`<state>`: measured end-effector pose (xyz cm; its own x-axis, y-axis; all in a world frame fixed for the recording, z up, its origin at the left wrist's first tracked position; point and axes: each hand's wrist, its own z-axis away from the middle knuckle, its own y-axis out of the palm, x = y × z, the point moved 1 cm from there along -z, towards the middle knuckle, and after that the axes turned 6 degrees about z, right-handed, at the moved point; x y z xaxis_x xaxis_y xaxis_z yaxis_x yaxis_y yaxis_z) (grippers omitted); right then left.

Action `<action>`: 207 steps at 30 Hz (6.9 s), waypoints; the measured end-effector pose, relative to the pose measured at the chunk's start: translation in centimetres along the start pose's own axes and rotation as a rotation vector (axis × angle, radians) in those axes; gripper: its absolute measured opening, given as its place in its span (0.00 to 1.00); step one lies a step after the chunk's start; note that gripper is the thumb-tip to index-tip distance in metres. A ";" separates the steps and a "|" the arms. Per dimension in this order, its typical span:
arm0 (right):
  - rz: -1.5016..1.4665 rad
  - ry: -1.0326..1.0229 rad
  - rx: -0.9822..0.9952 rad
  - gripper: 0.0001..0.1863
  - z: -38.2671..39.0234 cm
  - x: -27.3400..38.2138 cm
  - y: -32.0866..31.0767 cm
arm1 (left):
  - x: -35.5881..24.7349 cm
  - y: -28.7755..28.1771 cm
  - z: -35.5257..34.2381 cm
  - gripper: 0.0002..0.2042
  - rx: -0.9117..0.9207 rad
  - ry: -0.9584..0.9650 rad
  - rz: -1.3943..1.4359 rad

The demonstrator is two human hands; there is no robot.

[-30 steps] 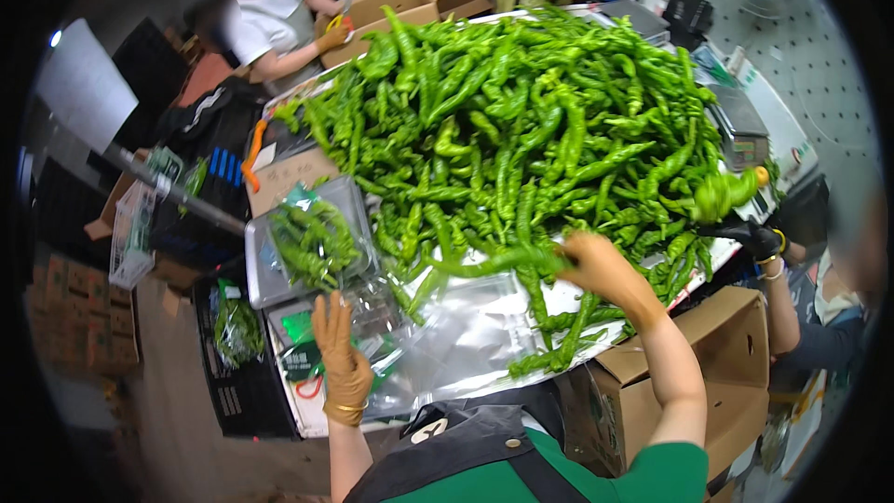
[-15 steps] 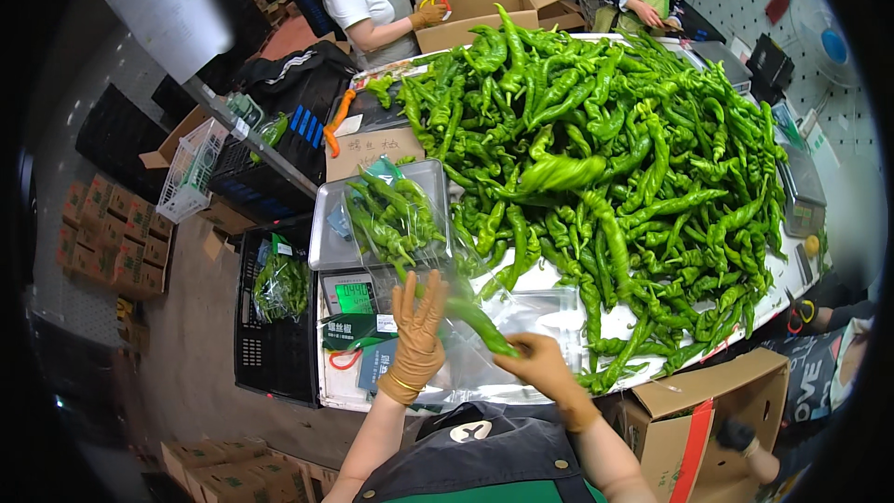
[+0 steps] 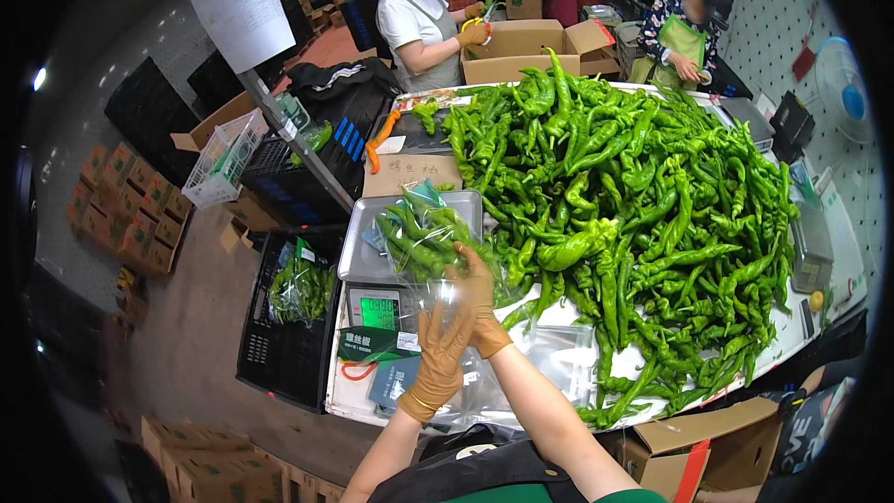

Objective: The person picks green peppers from a large pile on a table, places them into clear plastic bags, weighs the bags on a digital scale, and sets the filled bags aside. The process repeats continuously with other workers visible in the background.

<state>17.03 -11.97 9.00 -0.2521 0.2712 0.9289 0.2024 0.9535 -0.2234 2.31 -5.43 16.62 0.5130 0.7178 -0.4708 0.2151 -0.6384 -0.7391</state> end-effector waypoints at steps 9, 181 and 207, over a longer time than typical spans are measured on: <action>0.596 -0.383 0.205 0.23 -1.0 0.2 -1.6 | -0.4 2.0 -0.4 0.40 0.028 0.000 0.015; 0.019 0.872 0.577 0.13 7.3 1.3 -3.5 | 47.9 -7.4 19.0 0.23 0.479 -0.674 -0.452; 0.161 0.917 0.710 0.14 8.4 0.1 -1.3 | 45.5 -11.0 15.3 0.17 0.082 -0.839 -0.068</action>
<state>8.76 -12.08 6.93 0.5637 0.4756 0.6753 -0.4772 0.8549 -0.2037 10.59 38.52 -4.01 -0.2931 0.7429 -0.6018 0.1451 -0.5875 -0.7961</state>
